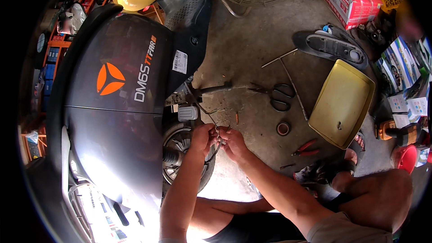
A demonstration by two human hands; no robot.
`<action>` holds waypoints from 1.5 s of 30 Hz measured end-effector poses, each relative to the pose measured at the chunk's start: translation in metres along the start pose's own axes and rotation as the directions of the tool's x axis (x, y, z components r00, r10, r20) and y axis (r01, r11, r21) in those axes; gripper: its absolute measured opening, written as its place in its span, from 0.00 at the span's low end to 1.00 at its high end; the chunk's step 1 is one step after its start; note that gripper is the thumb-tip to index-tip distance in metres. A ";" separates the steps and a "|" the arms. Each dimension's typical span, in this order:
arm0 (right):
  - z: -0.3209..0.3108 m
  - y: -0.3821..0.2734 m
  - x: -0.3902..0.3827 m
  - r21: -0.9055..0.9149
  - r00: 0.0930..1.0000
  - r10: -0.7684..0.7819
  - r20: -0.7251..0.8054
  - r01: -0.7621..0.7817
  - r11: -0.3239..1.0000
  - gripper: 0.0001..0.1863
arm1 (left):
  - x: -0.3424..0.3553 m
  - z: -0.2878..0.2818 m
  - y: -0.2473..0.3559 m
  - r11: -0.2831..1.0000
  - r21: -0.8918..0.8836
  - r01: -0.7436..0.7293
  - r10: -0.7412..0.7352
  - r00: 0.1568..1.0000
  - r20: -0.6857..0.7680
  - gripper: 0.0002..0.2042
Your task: The person uses scissors to cut wires on a scooter, then twists and connects the wire ends by hand. The person works on the scooter's wiring in a cluttered workshop.
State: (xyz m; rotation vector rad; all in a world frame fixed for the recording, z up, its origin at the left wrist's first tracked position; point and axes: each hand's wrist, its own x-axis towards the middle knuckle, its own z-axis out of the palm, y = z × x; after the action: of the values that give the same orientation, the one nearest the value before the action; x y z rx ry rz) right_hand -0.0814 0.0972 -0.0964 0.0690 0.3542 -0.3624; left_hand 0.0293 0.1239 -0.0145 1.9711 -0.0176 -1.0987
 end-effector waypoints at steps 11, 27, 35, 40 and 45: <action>-0.003 0.002 -0.001 0.039 0.997 -0.002 -0.082 0.006 0.999 0.07 | -0.030 0.011 0.004 0.095 0.836 -0.541 0.802 0.539 0.257 0.07; -0.003 0.001 -0.001 0.010 0.998 0.010 -0.066 -0.009 1.000 0.09 | -0.029 0.011 0.010 -0.113 0.850 -0.515 0.797 0.464 0.387 0.02; -0.004 0.002 0.000 0.005 0.997 -0.001 -0.078 0.001 1.000 0.08 | -0.026 0.009 0.009 0.040 0.836 -0.548 0.772 0.548 0.322 0.03; -0.001 -0.001 -0.003 -0.009 0.997 0.000 -0.079 -0.001 1.000 0.08 | -0.015 0.008 0.007 0.655 0.620 -0.431 0.494 0.866 0.080 0.06; 0.004 -0.006 -0.008 -0.029 0.999 0.012 -0.030 -0.013 1.000 0.08 | -0.007 -0.001 0.006 0.994 0.100 -0.048 0.045 0.998 0.034 0.07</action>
State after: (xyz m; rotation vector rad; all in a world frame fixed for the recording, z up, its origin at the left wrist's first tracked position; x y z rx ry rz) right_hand -0.0892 0.0934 -0.0903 0.0485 0.3886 -0.3443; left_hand 0.0277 0.1240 -0.0052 2.0319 -0.1374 -1.1177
